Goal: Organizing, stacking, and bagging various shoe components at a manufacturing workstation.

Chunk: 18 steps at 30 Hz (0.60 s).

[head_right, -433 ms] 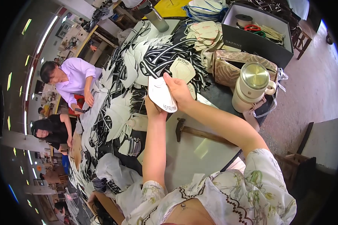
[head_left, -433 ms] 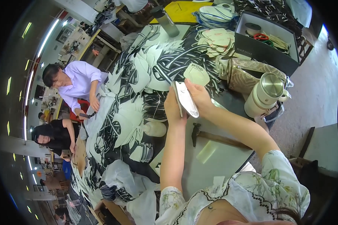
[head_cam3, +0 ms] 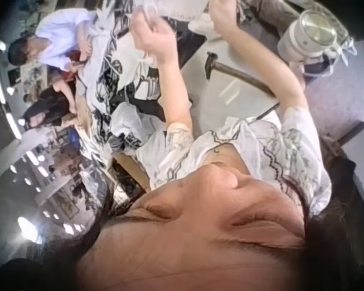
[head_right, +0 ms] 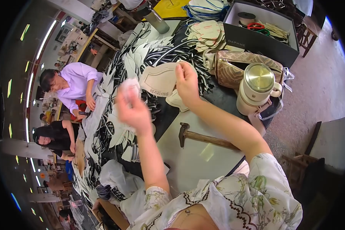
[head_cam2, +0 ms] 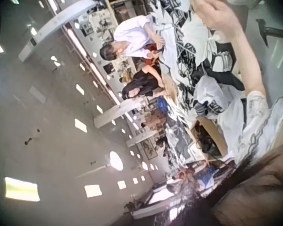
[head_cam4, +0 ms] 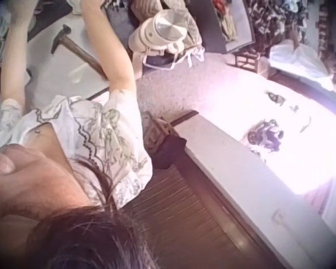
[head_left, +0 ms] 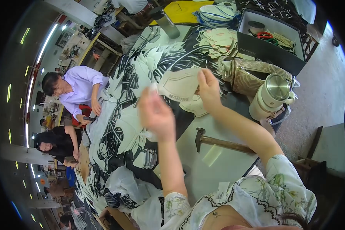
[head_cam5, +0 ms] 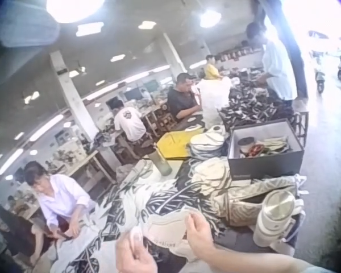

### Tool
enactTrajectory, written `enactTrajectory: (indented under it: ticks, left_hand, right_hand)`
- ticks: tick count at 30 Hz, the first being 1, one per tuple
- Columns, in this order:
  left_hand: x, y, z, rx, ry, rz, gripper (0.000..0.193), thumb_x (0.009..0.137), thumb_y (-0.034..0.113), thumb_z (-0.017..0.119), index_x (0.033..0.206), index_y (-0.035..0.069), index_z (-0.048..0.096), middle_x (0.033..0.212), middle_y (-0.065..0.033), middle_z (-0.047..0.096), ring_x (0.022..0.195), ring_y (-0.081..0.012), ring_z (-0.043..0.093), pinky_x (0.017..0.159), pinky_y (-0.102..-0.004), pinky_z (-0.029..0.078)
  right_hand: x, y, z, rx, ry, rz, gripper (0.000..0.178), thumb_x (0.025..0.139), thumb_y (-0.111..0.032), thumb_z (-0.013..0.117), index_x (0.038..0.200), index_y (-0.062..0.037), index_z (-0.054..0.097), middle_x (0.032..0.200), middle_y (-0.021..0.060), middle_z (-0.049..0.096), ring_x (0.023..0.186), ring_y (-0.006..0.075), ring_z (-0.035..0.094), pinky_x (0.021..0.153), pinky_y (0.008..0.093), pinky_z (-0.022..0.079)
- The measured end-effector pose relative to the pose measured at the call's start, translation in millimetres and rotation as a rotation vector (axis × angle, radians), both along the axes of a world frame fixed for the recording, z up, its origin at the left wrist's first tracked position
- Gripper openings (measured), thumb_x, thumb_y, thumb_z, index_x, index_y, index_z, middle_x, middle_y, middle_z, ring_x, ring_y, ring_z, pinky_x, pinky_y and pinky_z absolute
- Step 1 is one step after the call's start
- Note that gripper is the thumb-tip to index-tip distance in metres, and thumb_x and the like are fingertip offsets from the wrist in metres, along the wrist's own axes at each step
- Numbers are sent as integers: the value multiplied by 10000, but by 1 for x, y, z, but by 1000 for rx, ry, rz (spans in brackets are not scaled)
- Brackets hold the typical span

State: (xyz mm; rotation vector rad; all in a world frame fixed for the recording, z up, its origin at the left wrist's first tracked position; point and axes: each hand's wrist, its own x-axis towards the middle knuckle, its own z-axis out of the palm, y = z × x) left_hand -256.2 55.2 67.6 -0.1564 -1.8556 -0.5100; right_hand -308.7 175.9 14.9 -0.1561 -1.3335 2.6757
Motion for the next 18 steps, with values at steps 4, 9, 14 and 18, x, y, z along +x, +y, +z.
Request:
enactTrajectory:
  ticks: [4, 9, 14, 18]
  left_hand:
    - [-14, 40, -44, -218, -145, -15, 230, 848, 79, 613, 1062, -3, 626, 1079, -150, 647, 984, -326, 627, 865, -404, 498]
    - [-1, 40, -51, -254, -264, -302, 275, 849, 111, 612, 1090, -22, 617, 1121, -172, 632, 1016, -349, 612, 938, -449, 455]
    - [21, 37, -26, 177, -31, -297, 384, 899, 133, 592, 1225, -45, 495, 1142, -159, 591, 1112, -292, 555, 975, -405, 418]
    - [40, 40, 15, 891, -462, -681, 488, 896, 132, 631, 1287, -22, 382, 1187, -105, 543, 1093, -187, 523, 929, -349, 431]
  right_hand:
    - [30, -10, 14, -153, -48, 219, 200, 991, -201, 496, 948, -33, 596, 693, -29, 511, 561, 44, 446, 520, 206, 410]
    - [34, 19, 4, -323, -163, 311, 192, 972, -233, 542, 912, -58, 592, 718, -18, 571, 595, 61, 508, 538, 235, 468]
    - [48, 28, 16, -279, -10, 287, 207, 930, -196, 615, 1040, -22, 588, 838, 9, 629, 700, 56, 566, 608, 231, 481]
    - [81, 66, 50, 82, 235, 208, 239, 928, -174, 614, 1083, 3, 575, 902, 19, 633, 808, 57, 567, 687, 224, 474]
